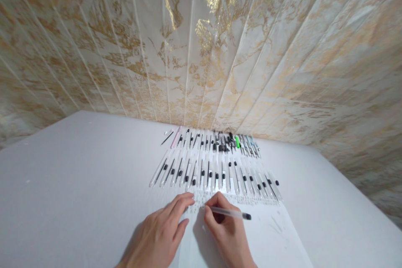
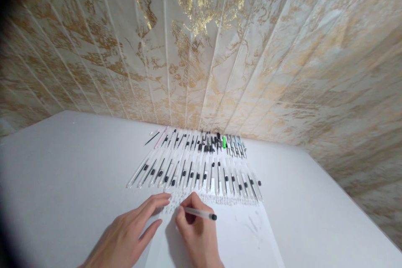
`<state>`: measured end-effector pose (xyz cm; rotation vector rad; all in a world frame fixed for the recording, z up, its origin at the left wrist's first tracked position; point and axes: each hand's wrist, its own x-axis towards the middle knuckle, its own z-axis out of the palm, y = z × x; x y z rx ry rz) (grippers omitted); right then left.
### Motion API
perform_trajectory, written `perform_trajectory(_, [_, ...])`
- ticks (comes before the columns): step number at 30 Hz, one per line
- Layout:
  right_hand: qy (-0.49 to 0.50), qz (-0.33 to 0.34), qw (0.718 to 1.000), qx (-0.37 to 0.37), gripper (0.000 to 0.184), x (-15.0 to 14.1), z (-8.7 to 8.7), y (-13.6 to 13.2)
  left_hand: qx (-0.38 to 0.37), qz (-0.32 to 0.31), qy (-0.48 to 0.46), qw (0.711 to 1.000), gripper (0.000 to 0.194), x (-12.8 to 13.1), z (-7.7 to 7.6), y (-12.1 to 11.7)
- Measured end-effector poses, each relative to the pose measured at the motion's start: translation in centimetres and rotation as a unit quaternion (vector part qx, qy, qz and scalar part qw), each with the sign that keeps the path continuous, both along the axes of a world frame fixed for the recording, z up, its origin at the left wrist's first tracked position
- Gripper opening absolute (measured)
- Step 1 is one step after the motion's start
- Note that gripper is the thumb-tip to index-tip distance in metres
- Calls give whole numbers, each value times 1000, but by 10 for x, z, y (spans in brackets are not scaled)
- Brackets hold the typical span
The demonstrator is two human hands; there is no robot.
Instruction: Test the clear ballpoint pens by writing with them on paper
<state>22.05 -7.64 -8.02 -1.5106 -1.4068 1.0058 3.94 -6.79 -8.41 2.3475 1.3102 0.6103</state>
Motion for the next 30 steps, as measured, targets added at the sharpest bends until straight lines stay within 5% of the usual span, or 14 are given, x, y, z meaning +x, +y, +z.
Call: perform_trajectory(30, [9, -18, 1000, 18, 17, 0, 1, 0, 2, 1, -5, 1000, 39, 1, 3, 1])
